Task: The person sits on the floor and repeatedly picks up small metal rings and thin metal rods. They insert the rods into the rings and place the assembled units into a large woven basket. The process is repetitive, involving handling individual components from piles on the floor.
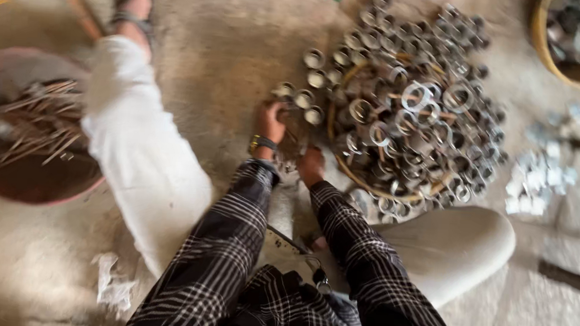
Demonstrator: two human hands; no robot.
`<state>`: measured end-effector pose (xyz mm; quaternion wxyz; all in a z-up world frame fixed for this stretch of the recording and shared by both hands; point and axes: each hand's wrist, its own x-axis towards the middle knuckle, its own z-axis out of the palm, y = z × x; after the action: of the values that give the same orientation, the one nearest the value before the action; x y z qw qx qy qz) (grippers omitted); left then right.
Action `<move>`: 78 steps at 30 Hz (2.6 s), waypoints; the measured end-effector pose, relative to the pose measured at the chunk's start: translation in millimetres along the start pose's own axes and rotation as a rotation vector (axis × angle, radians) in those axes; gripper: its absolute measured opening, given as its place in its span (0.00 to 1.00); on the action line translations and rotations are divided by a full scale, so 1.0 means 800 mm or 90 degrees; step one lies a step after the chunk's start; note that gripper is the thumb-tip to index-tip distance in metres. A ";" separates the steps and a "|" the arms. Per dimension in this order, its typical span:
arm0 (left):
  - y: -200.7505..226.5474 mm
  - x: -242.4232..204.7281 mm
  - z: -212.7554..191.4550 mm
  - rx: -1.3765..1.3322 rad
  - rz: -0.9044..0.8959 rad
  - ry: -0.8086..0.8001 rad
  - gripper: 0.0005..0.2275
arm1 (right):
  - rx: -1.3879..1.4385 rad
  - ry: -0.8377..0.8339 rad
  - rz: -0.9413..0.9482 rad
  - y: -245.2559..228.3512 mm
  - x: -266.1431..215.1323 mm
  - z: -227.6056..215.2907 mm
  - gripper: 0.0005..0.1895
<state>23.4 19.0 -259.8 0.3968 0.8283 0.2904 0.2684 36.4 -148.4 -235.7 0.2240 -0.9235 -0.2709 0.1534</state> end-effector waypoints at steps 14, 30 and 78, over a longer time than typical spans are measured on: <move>0.057 0.044 -0.021 -0.992 -0.344 -0.191 0.09 | 0.178 -0.324 0.169 -0.024 0.014 -0.060 0.14; 0.139 0.078 -0.072 -0.834 -0.382 -0.042 0.12 | 0.573 -0.168 0.167 -0.045 -0.065 -0.323 0.11; 0.252 0.073 -0.137 -0.533 0.290 -0.286 0.17 | 0.466 -0.006 -0.014 -0.072 -0.075 -0.375 0.11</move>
<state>43.9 10.4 -24.1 0.6778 0.6781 -0.1214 0.2570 84.5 -238.4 58.3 0.5400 -0.7785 -0.2089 0.2424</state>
